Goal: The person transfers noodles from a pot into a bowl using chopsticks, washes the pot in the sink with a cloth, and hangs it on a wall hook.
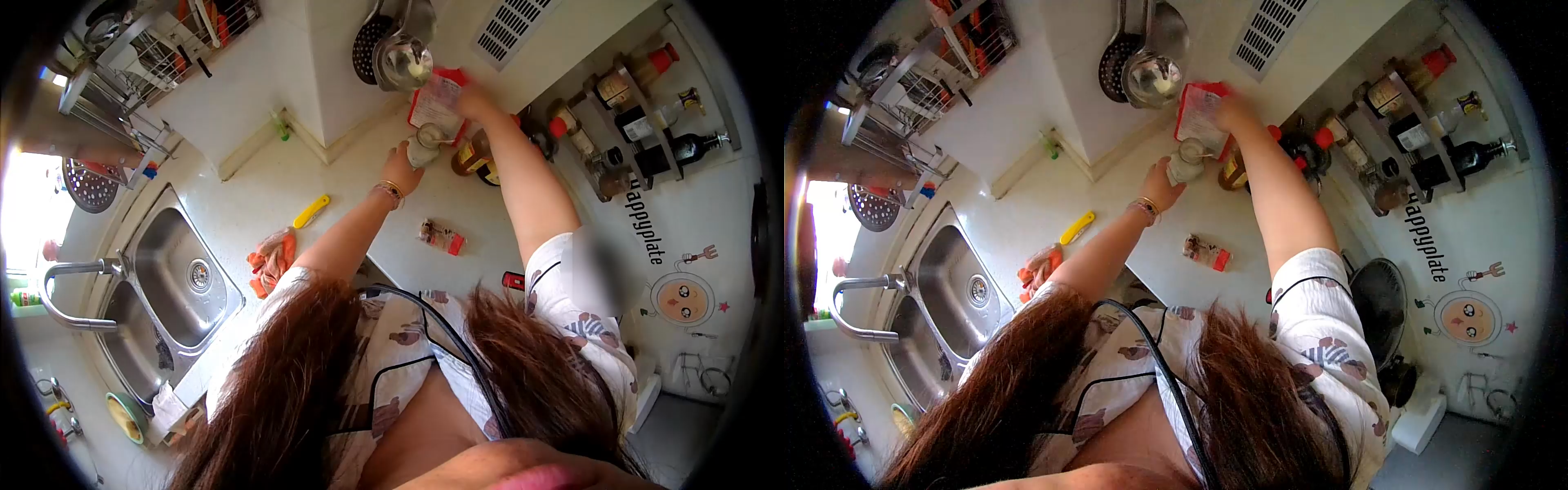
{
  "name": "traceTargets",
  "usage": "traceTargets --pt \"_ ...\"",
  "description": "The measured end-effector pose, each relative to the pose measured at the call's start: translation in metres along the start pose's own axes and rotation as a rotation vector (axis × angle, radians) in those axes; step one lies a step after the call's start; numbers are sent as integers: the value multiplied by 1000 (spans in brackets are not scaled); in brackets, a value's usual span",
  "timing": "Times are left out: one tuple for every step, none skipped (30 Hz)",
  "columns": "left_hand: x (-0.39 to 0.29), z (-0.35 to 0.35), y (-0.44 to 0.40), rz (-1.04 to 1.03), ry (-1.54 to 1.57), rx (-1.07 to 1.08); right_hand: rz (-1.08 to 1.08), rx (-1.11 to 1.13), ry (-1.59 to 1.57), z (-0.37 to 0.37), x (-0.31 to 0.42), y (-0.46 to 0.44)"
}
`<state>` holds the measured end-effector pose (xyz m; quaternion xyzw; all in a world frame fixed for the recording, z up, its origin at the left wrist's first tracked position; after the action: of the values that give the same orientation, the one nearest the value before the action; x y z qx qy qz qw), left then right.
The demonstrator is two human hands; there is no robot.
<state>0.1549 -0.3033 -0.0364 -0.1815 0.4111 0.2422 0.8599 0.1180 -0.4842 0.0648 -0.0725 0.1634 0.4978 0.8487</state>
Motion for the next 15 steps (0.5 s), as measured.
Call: traceTargets --pt "0 -3 -3 -21 -14 -11 -27 74 8 8 3 3" --pt "-1 -5 -5 -44 -27 -21 -114 87 -43 20 0 10" --pt "-3 -7 -7 -65 -105 -30 -201 95 -92 33 -2 17" --pt "-5 -9 -9 -88 -184 -39 -349 39 -199 41 -13 24" --pt "-8 -10 -12 -115 -263 -49 -498 -20 -305 50 -25 32" --pt "-9 -11 -16 -100 -298 -34 -511 -46 -299 66 -28 40" --pt "-10 -12 -19 -85 -331 -18 -525 -70 -291 84 -32 49" --pt "-9 -14 -21 -69 -365 -1 -538 -93 -284 101 -35 60" --pt "-8 -17 -24 -74 -356 6 -527 -164 -307 119 -36 72" --pt "-6 -20 -28 -80 -347 13 -516 -236 -331 137 -37 86" --pt "-6 -24 -30 -88 -339 23 -507 -307 -354 151 -38 102" --pt "-9 -25 -31 -85 -343 30 -508 -370 -393 161 -38 120" --pt "-13 -25 -32 -84 -347 38 -509 -435 -432 170 -39 139" --pt "-17 -26 -35 -85 -351 41 -508 -504 -468 179 -39 158" --pt "-18 -30 -39 -70 -357 43 -535 -494 -552 180 -39 175"
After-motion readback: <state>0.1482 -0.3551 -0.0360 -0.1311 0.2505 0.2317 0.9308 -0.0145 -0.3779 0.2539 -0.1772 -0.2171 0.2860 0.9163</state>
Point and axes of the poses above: each hand's wrist, its own y-axis away from the middle knuckle, its own z-axis out of the back of the hand, x = y × z, the point moved 9 cm from there along -y, towards the middle knuckle, and after that the axes turned 8 degrees about -x, right-handed, at the moved point
